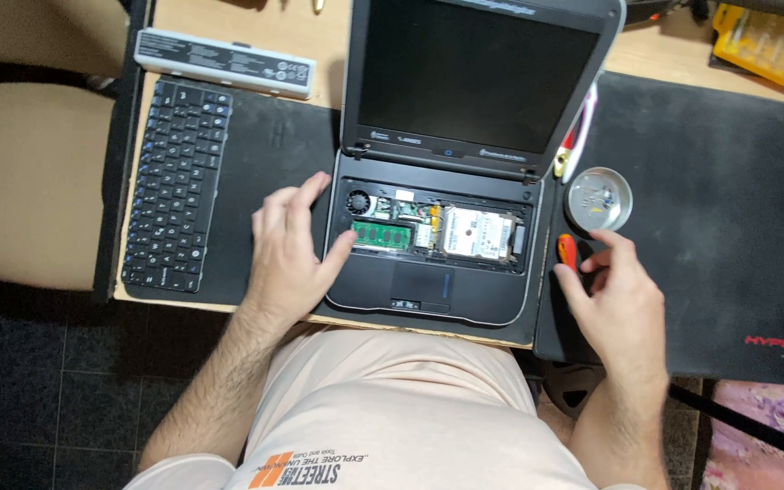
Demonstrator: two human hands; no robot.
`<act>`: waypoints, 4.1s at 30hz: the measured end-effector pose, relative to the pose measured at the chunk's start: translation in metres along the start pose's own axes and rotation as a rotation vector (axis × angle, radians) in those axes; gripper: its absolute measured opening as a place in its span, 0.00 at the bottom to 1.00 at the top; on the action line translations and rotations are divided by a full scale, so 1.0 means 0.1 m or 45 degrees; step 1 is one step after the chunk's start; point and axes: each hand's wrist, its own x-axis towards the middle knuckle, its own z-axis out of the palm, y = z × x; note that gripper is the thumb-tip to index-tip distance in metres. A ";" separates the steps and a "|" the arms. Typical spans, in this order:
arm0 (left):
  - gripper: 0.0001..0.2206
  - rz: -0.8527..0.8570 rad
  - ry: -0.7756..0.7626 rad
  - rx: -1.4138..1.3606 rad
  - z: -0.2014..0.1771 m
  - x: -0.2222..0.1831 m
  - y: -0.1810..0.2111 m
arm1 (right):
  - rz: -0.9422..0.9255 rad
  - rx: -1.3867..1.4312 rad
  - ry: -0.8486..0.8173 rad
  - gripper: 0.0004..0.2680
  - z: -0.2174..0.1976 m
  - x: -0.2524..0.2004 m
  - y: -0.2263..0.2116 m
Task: Disassembling a laptop to access and remove internal components like the hard drive.
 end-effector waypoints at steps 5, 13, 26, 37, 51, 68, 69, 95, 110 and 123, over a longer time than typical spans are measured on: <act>0.35 -0.014 -0.106 -0.150 0.16 -0.01 -0.09 | -0.142 0.182 0.065 0.23 0.14 -0.01 0.09; 0.33 0.021 -0.162 -0.093 0.13 0.01 -0.04 | -0.252 0.427 0.108 0.10 0.31 0.05 0.39; 0.35 -0.047 -0.134 -0.348 0.29 0.21 0.03 | -0.321 1.126 0.113 0.19 0.83 0.20 0.17; 0.26 -0.082 -0.029 -0.461 0.20 0.15 0.03 | -0.319 1.152 0.017 0.19 0.63 0.22 0.16; 0.17 0.004 0.060 -0.503 0.20 0.20 0.05 | -0.747 1.097 0.174 0.12 0.51 0.86 0.26; 0.14 0.006 -0.007 -0.353 0.12 0.24 0.13 | -0.955 0.886 0.331 0.08 0.25 0.77 -0.02; 0.14 0.002 -0.009 -0.347 0.12 0.24 0.14 | -0.962 0.900 0.345 0.10 0.20 0.75 -0.07; 0.12 0.001 -0.020 -0.313 0.13 0.24 0.14 | -1.083 1.364 0.291 0.06 0.43 0.79 0.10; 0.12 0.016 -0.010 -0.318 0.12 0.23 0.14 | -1.093 1.328 0.372 0.06 0.45 0.78 0.11; 0.12 0.031 0.001 -0.303 0.13 0.24 0.15 | -1.094 1.352 0.342 0.06 0.46 0.78 0.14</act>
